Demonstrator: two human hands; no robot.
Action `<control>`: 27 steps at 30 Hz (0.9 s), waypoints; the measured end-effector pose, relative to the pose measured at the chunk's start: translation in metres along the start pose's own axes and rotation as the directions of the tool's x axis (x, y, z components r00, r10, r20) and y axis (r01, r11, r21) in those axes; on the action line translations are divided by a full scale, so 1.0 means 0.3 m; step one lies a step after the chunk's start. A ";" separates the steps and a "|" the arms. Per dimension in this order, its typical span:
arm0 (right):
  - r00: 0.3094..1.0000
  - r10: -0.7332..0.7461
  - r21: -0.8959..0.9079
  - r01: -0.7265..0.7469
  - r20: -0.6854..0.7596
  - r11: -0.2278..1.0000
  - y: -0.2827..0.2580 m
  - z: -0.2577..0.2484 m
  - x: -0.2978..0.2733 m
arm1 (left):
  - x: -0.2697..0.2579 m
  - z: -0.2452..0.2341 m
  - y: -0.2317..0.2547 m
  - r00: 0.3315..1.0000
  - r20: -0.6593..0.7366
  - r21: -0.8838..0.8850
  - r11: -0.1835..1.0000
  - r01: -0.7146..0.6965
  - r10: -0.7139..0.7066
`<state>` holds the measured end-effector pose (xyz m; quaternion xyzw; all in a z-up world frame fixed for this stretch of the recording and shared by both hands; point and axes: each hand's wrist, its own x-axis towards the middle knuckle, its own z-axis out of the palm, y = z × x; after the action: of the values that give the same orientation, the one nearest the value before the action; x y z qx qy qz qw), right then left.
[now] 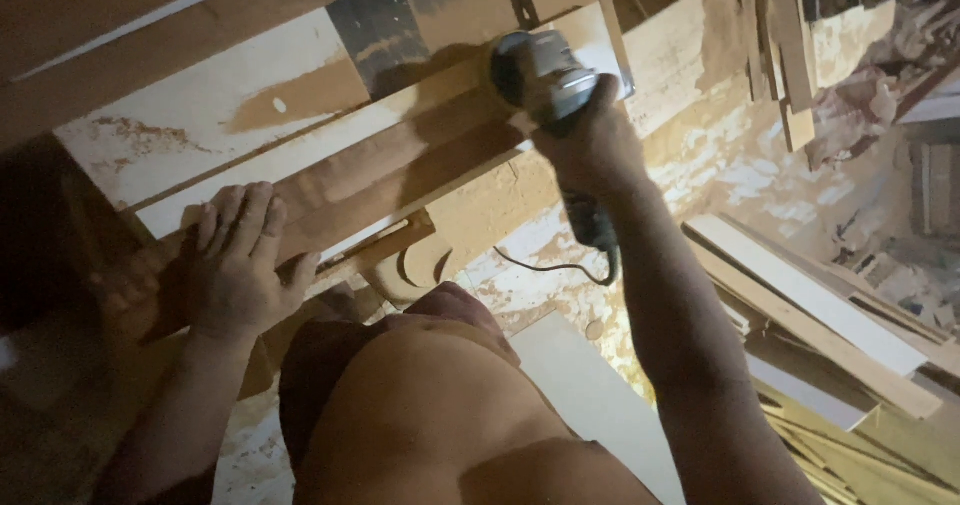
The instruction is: The person arranges several wooden planks on a workbench and then uses an orbital sander to smooth their surfaces. The person holds the planks with one hand while operating the sander with the other, moving the tool back and forth along the wood.
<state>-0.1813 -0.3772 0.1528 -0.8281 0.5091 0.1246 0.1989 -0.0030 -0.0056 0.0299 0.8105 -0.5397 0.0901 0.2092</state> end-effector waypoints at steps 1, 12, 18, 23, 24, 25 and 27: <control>1.000 -0.007 0.022 0.007 -0.021 1.000 0.030 -0.010 0.025 | 0.006 -0.008 0.002 0.999 -0.028 0.010 1.000 -0.018 0.018; 0.994 0.108 0.064 -0.107 -0.001 0.992 0.093 -0.063 0.024 | -0.040 0.038 -0.008 1.000 -0.013 -0.084 0.996 0.007 -0.008; 0.983 0.180 0.032 -0.179 -0.030 0.983 0.094 -0.101 0.025 | 0.003 0.004 0.000 0.999 -0.040 -0.028 0.999 -0.023 0.022; 0.999 0.039 0.042 -0.039 -0.011 0.998 0.060 -0.059 -0.016 | -0.037 0.037 -0.012 1.000 0.014 -0.080 0.997 0.009 -0.008; 0.999 0.042 0.041 -0.042 -0.007 0.998 0.095 -0.050 0.021 | -0.033 0.032 -0.011 1.000 0.018 -0.082 0.997 0.009 -0.008; 0.998 0.034 0.011 -0.034 -0.053 0.999 0.131 -0.040 0.058 | -0.028 0.027 -0.010 1.000 0.007 -0.064 0.998 0.004 -0.004; 0.994 0.021 -0.022 -0.024 -0.108 0.999 0.149 -0.046 0.077 | -0.020 0.021 -0.008 1.000 -0.014 -0.046 0.999 -0.001 0.001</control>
<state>-0.2108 -0.4198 0.1465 -0.8300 0.5269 0.0880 0.1602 -0.0038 -0.0026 0.0214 0.8046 -0.5406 0.0835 0.2313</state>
